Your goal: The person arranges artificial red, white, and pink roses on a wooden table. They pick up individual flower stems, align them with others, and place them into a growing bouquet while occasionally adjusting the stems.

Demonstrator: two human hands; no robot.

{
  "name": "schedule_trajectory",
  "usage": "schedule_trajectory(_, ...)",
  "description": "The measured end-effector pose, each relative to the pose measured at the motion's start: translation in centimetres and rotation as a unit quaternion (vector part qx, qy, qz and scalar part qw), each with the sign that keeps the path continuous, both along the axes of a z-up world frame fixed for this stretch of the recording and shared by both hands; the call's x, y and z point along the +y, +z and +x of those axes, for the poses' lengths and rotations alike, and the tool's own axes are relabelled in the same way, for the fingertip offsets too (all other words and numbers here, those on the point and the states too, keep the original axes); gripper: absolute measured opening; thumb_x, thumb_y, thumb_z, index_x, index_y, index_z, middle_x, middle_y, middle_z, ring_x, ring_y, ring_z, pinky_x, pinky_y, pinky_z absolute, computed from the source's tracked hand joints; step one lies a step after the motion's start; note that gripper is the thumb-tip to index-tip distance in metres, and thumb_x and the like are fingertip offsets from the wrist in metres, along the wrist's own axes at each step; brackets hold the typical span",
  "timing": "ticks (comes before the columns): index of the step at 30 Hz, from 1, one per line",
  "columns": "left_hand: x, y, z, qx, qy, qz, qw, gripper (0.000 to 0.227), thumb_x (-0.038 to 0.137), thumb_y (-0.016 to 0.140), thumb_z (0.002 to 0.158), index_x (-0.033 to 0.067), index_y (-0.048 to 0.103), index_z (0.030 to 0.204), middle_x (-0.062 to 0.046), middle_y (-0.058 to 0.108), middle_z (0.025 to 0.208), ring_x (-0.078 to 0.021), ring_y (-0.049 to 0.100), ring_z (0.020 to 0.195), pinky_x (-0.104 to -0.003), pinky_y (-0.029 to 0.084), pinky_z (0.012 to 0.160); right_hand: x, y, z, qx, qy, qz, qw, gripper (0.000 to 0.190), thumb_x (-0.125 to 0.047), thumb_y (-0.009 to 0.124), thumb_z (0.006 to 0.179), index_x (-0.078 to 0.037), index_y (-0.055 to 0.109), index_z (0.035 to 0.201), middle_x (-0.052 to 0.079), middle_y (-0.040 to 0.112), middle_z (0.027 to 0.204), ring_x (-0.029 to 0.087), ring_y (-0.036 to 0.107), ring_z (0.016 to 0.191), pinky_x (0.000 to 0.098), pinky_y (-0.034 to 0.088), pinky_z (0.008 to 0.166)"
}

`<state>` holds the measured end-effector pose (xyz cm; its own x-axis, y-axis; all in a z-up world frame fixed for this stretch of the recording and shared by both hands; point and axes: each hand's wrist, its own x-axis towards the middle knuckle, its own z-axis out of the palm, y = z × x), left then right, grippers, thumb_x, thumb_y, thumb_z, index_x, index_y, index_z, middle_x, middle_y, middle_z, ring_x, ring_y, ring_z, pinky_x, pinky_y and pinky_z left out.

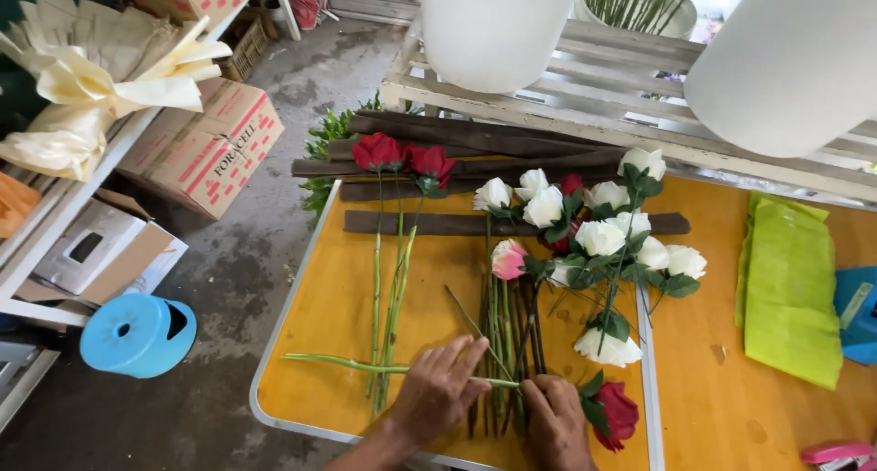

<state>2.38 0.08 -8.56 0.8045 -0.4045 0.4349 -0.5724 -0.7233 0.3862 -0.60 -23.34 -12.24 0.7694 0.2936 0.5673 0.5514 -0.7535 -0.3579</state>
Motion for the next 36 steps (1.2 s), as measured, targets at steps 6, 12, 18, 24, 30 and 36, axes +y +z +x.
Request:
schedule_trajectory(6,2.4,-1.0,0.1,-0.14,0.051,-0.084,0.985,0.035,0.004,0.054,0.103,0.0012,0.06,0.138,-0.015,0.067,0.137,-0.0324,0.061,0.132,-0.053,0.041,0.116,-0.8,-0.3,0.8,-0.075,0.046,0.003,0.996,0.022,0.005,0.054,0.098,0.004,0.064,0.117,0.019,0.06,0.105,0.037,0.06,0.089,0.047,0.05,0.075)
schedule_trajectory(12,1.1,-1.3,-0.5,-0.154,0.092,-0.215,0.96,0.041,0.011,0.085,0.087,0.0041,0.069,0.124,-0.007,0.08,0.101,-0.024,0.072,0.114,-0.045,0.049,0.107,-1.2,-2.4,0.4,-0.087,0.019,0.039,0.995,0.024,0.003,0.06,0.099,0.001,0.07,0.121,0.018,0.062,0.107,0.036,0.061,0.089,0.0455,0.052,0.078)
schedule_trajectory(18,-1.9,1.5,-3.2,-0.017,0.083,-0.411,0.908,0.053,0.003,0.071,0.092,-0.0065,0.053,0.14,-0.014,0.08,0.107,-0.0323,0.073,0.115,-0.048,0.047,0.108,-1.3,-3.5,0.4,-0.102,-0.001,0.08,0.992,0.027,0.003,0.058,0.098,0.001,0.076,0.118,0.02,0.065,0.103,0.037,0.063,0.091,0.0483,0.055,0.083)
schedule_trajectory(24,-2.6,3.6,-4.5,0.078,0.067,-0.496,0.862,0.064,0.003,0.071,0.092,-0.009,0.043,0.148,-0.023,0.078,0.11,-0.0384,0.074,0.111,-0.055,0.044,0.109,-1.2,-3.9,0.8,-0.128,-0.007,0.079,0.989,0.026,0.004,0.063,0.095,-0.001,0.078,0.115,0.017,0.066,0.1,0.035,0.064,0.089,0.0472,0.056,0.081)
schedule_trajectory(30,-1.0,0.4,-2.4,0.007,0.092,-0.366,0.926,0.05,0.016,0.081,0.089,0.0001,0.065,0.133,-0.01,0.08,0.094,-0.0294,0.074,0.104,-0.048,0.045,0.106,-1.0,-3.0,0.6,-0.137,-0.016,0.077,0.987,0.025,0.004,0.064,0.094,-0.002,0.079,0.113,0.015,0.065,0.101,0.034,0.065,0.091,0.0469,0.057,0.084)
schedule_trajectory(36,-0.6,1.5,-2.7,0.017,0.106,-0.384,0.917,0.042,0.005,0.076,0.09,-0.002,0.067,0.13,-0.008,0.082,0.092,-0.0274,0.075,0.105,-0.043,0.048,0.103,-0.9,-2.2,0.8,-0.159,-0.018,0.078,0.984,0.023,0.006,0.067,0.094,-0.003,0.079,0.112,0.014,0.064,0.099,0.033,0.065,0.088,0.0475,0.057,0.082)
